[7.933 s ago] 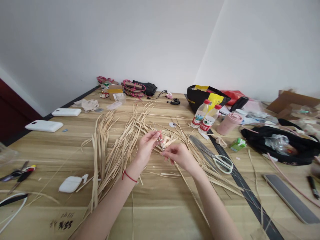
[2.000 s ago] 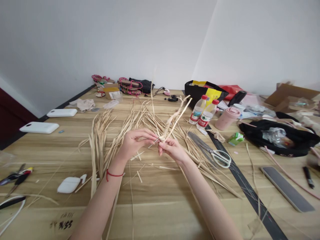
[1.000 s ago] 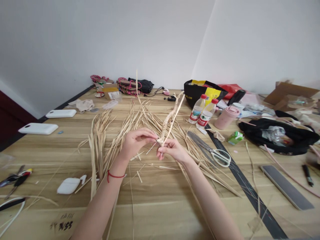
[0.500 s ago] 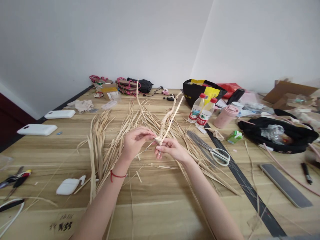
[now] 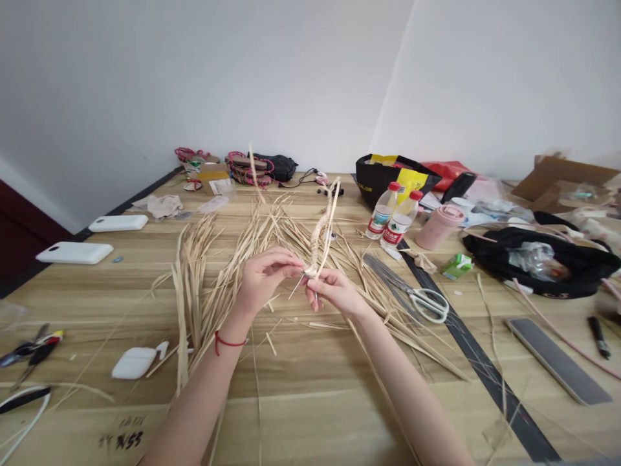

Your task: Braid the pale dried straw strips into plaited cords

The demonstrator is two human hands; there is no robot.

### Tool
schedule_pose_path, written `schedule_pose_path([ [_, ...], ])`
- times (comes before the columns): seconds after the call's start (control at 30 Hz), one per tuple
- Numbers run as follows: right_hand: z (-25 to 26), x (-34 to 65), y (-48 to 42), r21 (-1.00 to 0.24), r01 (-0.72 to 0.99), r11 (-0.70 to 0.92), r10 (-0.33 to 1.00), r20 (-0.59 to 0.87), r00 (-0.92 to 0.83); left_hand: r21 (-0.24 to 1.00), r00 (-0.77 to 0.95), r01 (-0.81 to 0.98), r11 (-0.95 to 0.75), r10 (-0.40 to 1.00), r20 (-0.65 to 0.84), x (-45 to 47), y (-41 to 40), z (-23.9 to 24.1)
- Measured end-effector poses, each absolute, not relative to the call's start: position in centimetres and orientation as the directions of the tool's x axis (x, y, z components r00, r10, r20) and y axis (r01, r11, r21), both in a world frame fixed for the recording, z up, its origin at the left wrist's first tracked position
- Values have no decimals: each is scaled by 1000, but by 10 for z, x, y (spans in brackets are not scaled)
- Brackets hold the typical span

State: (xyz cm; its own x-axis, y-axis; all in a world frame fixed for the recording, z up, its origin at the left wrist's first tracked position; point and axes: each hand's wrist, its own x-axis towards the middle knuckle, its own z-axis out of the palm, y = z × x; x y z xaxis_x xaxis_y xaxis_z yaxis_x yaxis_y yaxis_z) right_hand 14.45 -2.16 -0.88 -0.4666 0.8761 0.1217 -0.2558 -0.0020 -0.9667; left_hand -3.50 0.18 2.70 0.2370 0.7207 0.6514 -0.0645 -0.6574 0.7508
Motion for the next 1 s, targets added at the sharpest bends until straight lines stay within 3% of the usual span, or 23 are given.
schedule_pose_path([
  [0.3,-11,147,-23,-941,-323,-101,826,102,-554,751,282,-71,-656,709,646,-38,-3,34],
  [0.6,-16,146,-21,-940,-335,-62,843,130,-522,749,353,-22,-663,695,626,-39,-9,42],
  [0.83,-24,147,-17,-958,-270,-97,825,74,-560,781,235,-69,-621,750,618,-40,-15,48],
  [1.0,-23,146,-17,-958,-276,-72,839,91,-537,859,243,-91,-503,826,509,-43,-14,52],
])
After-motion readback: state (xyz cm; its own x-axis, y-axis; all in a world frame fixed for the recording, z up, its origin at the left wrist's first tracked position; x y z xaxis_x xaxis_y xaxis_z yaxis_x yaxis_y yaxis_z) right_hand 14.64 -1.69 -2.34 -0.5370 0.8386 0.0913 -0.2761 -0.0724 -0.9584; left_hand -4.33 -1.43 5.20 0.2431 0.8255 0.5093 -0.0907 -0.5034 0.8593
